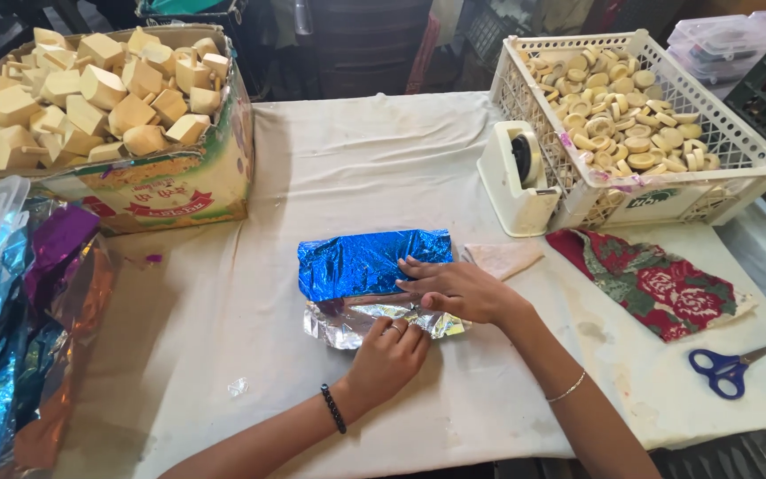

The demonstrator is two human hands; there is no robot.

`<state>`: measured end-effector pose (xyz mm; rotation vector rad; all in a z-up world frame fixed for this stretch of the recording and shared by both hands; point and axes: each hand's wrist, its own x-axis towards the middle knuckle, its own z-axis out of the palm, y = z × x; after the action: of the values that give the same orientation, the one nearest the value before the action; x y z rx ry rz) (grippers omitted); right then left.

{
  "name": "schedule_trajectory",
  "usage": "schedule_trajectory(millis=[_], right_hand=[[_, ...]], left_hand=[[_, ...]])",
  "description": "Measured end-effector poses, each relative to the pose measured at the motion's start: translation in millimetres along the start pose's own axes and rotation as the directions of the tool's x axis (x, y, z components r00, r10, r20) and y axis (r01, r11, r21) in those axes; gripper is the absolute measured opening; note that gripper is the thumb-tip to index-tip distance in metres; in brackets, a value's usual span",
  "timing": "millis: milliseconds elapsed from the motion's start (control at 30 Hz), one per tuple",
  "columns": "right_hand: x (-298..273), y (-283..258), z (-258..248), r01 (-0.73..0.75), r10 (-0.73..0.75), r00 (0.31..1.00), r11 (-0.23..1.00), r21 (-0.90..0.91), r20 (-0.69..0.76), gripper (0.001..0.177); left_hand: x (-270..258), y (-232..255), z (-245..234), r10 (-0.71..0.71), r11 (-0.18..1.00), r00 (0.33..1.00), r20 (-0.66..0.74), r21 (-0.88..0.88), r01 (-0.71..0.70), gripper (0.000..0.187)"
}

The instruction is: The person wipes a small white box with a cloth, places wooden pieces inside, and closes it. Then, the person wraps the box in a blue metallic sheet, folding the edges to enclose it completely.

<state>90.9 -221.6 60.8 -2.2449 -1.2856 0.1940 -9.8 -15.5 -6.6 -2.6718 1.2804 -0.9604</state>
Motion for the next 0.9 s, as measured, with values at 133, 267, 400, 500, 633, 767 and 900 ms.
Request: schedule_trajectory(millis=[133, 267, 400, 500, 633, 767, 900], right_hand=[[0.2, -0.4, -0.1, -0.001, 0.001, 1.0, 1.0, -0.024, -0.003, 0.094], [1.6, -4.1, -3.2, 0.014, -0.014, 1.0, 1.0, -0.008, 0.0, 0.093], [1.4, 0.0, -1.7, 0.02, -0.02, 1.0, 1.0, -0.01, -0.003, 0.096], [2.1, 0.9, -1.2, 0.041, -0.041, 0.999, 0.999, -0.011, -0.006, 0.098], [2.3, -0.8, -2.7, 0.033, -0.033, 0.999, 0.999, 0.0, 0.0, 0.098], [2.4, -0.8, -2.2, 0.019, -0.019, 1.0, 1.0, -0.011, -0.004, 0.098], [1.7, -0.7, -3.0, 0.019, -0.019, 1.0, 1.0, -0.021, 0.002, 0.097]], left_hand=[[11.0, 6.2, 0.8, -0.065, 0.998, 0.996, -0.06, 0.019, 0.066, 0.025], [23.8, 8.5, -0.9, -0.068, 0.992, 0.991, -0.116, 0.098, 0.079, 0.037], [28.0, 7.8, 6.7, -0.061, 0.992, 0.993, -0.097, 0.106, 0.071, 0.033], [25.8, 9.5, 15.1, -0.022, 1.0, 0.999, -0.035, 0.015, 0.022, 0.02], [23.8, 13.6, 18.2, 0.016, 0.998, 0.992, -0.127, 0.059, -0.009, 0.019], [20.2, 14.1, 14.2, 0.005, 1.0, 1.0, -0.026, 0.027, -0.004, 0.018], [12.4, 10.9, 6.2, -0.033, 0.998, 0.991, -0.13, 0.041, 0.039, 0.03]])
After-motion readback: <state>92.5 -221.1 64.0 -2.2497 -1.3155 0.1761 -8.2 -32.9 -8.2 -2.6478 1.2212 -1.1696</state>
